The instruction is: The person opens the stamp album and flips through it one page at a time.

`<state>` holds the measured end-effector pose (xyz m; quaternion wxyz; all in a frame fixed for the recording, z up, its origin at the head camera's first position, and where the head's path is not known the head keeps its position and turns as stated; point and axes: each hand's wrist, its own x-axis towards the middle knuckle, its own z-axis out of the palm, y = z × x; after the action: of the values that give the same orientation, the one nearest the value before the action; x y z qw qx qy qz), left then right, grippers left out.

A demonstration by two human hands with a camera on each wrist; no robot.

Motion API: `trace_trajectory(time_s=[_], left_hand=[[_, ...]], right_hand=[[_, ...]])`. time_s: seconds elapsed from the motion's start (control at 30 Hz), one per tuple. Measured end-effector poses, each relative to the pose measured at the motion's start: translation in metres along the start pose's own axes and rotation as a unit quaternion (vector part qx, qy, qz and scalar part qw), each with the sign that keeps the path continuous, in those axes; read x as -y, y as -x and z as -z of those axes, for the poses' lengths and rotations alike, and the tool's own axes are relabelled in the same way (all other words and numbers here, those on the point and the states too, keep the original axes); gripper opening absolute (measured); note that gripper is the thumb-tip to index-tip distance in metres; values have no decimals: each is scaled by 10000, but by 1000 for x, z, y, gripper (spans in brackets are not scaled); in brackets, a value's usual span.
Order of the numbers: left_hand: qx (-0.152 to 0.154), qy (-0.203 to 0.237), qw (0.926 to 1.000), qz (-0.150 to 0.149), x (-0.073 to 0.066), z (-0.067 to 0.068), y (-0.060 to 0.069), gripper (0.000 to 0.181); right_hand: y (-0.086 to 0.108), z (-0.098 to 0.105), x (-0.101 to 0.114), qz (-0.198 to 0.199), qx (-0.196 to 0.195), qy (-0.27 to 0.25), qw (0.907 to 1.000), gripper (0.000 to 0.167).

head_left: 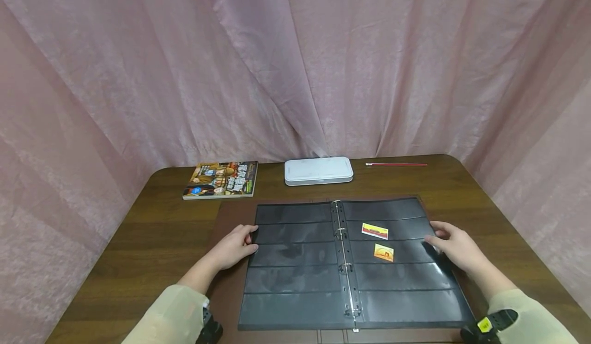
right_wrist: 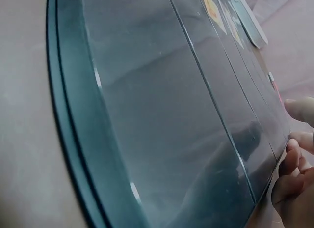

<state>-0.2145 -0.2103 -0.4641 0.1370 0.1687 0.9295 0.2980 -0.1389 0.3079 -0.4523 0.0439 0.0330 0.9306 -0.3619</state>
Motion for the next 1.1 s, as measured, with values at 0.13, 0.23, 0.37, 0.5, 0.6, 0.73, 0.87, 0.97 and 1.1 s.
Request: trace_trajectory(time_s=[0.13,0.23,0.37,0.5,0.6,0.73,0.87,0.97,1.1], left_hand=[[-6,2,10000,-11,0,0,0,51],[-7,8,10000,-4,-2,0,0,51],[-4,20,10000,4,-2,0,0,51],[-27,15,10000,-47,-1,0,0,50],[-43,11,10000,-70,-1,0,-1,49],[-24,-24,10000,-52,0,2,-1,49],[2,14,10000,-44,1,4,-3,48],[29,113,9999,-48,1,6,-5,47],[89,223,9997,-39,-5,11,-7,47]], right_hand=[[2,2,0,208,-159,-171,9995,63],[4,4,0,320,-227,-282,9988,60],[7,7,0,354,-123,-322,9988,63],[9,11,3,388,43,-249,9989,66],[10,14,7,431,153,-271,9986,67],[12,20,12,468,250,-238,9983,69],[12,27,16,500,334,-148,9981,71],[12,33,20,536,383,-71,9978,71],[12,40,25,516,409,-55,9978,72]])
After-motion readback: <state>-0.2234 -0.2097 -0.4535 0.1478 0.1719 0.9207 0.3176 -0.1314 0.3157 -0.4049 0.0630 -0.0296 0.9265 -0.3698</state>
